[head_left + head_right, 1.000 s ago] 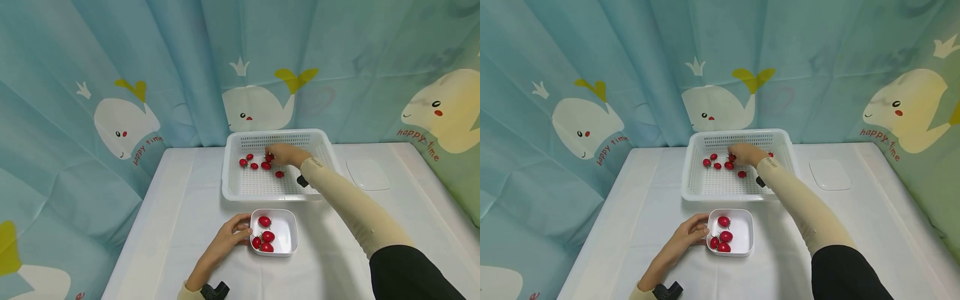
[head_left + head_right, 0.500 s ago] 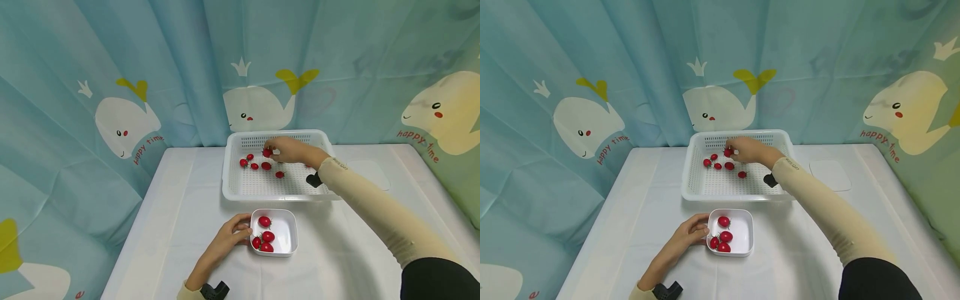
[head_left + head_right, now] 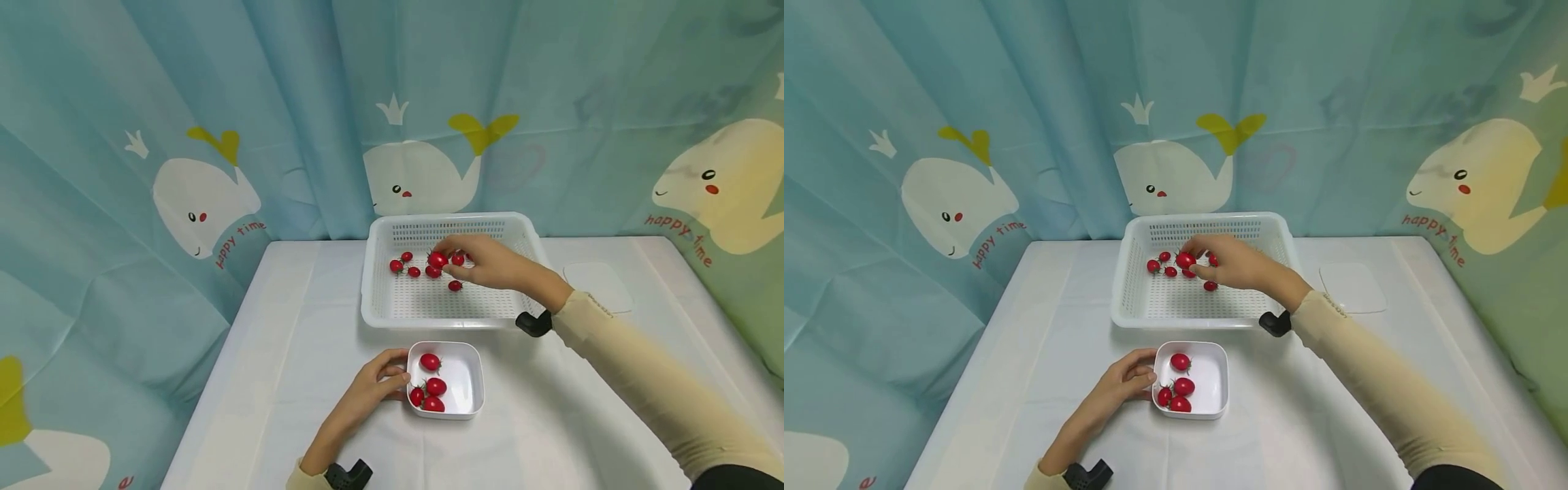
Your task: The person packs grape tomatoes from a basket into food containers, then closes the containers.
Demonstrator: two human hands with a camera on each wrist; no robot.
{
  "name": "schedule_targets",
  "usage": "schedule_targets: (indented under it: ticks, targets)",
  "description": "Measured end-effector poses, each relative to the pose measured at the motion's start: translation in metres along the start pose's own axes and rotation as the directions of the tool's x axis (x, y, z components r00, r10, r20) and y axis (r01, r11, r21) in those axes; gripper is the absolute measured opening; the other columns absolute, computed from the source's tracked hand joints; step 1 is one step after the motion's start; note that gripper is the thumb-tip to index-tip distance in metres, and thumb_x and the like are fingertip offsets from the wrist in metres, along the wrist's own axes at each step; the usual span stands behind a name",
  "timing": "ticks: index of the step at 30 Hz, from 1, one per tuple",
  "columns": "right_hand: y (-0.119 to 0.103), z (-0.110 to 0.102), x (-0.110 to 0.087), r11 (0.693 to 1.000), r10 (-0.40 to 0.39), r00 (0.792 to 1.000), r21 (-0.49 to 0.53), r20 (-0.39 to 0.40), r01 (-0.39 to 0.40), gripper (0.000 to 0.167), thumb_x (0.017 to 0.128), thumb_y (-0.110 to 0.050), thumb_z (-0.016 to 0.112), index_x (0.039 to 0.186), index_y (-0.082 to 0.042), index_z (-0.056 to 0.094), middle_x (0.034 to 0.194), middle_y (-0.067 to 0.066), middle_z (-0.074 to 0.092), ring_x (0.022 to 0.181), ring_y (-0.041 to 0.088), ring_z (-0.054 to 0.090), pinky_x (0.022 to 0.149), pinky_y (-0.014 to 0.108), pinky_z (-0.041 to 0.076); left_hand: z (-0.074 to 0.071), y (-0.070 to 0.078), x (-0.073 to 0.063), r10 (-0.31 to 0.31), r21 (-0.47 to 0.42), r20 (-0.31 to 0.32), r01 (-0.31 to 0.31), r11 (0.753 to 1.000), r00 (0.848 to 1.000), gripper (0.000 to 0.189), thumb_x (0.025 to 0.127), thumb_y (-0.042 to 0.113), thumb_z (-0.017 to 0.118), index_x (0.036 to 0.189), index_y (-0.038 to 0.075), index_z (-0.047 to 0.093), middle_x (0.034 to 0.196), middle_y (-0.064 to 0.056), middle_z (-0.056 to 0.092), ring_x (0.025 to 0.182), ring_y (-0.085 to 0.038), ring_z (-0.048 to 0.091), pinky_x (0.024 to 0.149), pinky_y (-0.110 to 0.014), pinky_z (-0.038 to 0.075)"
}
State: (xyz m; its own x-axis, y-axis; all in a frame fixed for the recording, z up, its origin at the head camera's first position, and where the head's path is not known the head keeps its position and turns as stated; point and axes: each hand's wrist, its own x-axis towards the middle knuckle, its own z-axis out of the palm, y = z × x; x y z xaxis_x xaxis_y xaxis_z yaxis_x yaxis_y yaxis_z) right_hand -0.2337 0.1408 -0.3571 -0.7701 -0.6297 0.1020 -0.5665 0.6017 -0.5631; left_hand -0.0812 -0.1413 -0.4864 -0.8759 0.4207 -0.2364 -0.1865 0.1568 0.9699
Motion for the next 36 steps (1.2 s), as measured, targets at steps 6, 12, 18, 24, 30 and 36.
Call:
schedule_targets:
  ticks: [6, 12, 18, 24, 30, 36]
  targets:
    - [-0.007, 0.006, -0.02, 0.994, -0.054, 0.995, 0.096, -0.079, 0.061, 0.032, 0.098, -0.016, 0.071, 0.13, -0.013, 0.068, 0.127, 0.001, 0.072, 0.113, 0.022, 0.069, 0.103, 0.046, 0.058, 0.0, -0.001, 0.0, -0.004, -0.009, 0.005, 0.004, 1.0, 1.0, 0.054, 0.102, 0.022, 0.066, 0.15, 0.004, 0.05, 0.127, -0.025, 0.067, 0.115, -0.025, 0.066, 0.089, -0.032, 0.064]
    - [-0.013, 0.016, -0.04, 0.981, -0.014, 0.994, 0.189, -0.108, 0.034, 0.037, 0.097, -0.018, 0.073, 0.133, -0.016, 0.067, 0.129, -0.001, 0.072, 0.115, 0.02, 0.068, 0.104, 0.048, 0.057, 0.0, 0.0, 0.001, -0.006, -0.012, 0.011, 0.006, 1.0, 1.0, 0.053, 0.102, 0.021, 0.065, 0.15, 0.005, 0.05, 0.129, -0.025, 0.066, 0.116, -0.025, 0.065, 0.09, -0.031, 0.063]
    - [-0.015, 0.028, -0.057, 0.967, -0.006, 0.99, 0.253, -0.142, 0.042, 0.037, 0.099, -0.018, 0.071, 0.135, -0.019, 0.065, 0.128, -0.005, 0.071, 0.118, 0.015, 0.067, 0.108, 0.041, 0.055, 0.0, 0.0, 0.001, -0.005, -0.018, 0.007, 0.005, 1.0, 1.0, 0.053, 0.102, 0.019, 0.065, 0.15, 0.004, 0.05, 0.129, -0.026, 0.066, 0.115, -0.024, 0.066, 0.089, -0.029, 0.063]
    - [-0.015, 0.041, -0.068, 0.938, -0.031, 0.984, 0.335, -0.175, 0.089, 0.036, 0.099, -0.012, 0.07, 0.134, -0.017, 0.065, 0.127, -0.004, 0.072, 0.117, 0.011, 0.067, 0.109, 0.033, 0.055, 0.0, 0.0, 0.001, -0.006, -0.015, 0.007, 0.007, 1.0, 1.0, 0.053, 0.102, 0.02, 0.065, 0.15, 0.004, 0.05, 0.13, -0.025, 0.066, 0.115, -0.024, 0.065, 0.088, -0.029, 0.063]
    - [-0.015, 0.05, -0.078, 0.901, -0.046, 0.984, 0.419, -0.17, 0.114, 0.037, 0.098, -0.008, 0.07, 0.134, -0.013, 0.065, 0.126, 0.001, 0.072, 0.113, 0.011, 0.068, 0.102, 0.028, 0.058, 0.0, 0.0, 0.0, -0.007, -0.011, 0.005, 0.008, 1.0, 1.0, 0.052, 0.102, 0.02, 0.065, 0.15, 0.004, 0.051, 0.126, -0.025, 0.067, 0.114, -0.022, 0.066, 0.088, -0.029, 0.063]
    - [-0.016, 0.057, -0.085, 0.887, -0.055, 0.991, 0.45, -0.121, 0.105, 0.035, 0.097, -0.007, 0.07, 0.131, -0.013, 0.066, 0.124, 0.003, 0.072, 0.109, 0.011, 0.068, 0.099, 0.028, 0.059, 0.0, 0.001, 0.0, -0.005, -0.007, 0.008, 0.005, 1.0, 1.0, 0.054, 0.101, 0.021, 0.066, 0.15, 0.004, 0.05, 0.126, -0.025, 0.067, 0.113, -0.022, 0.066, 0.089, -0.03, 0.063]
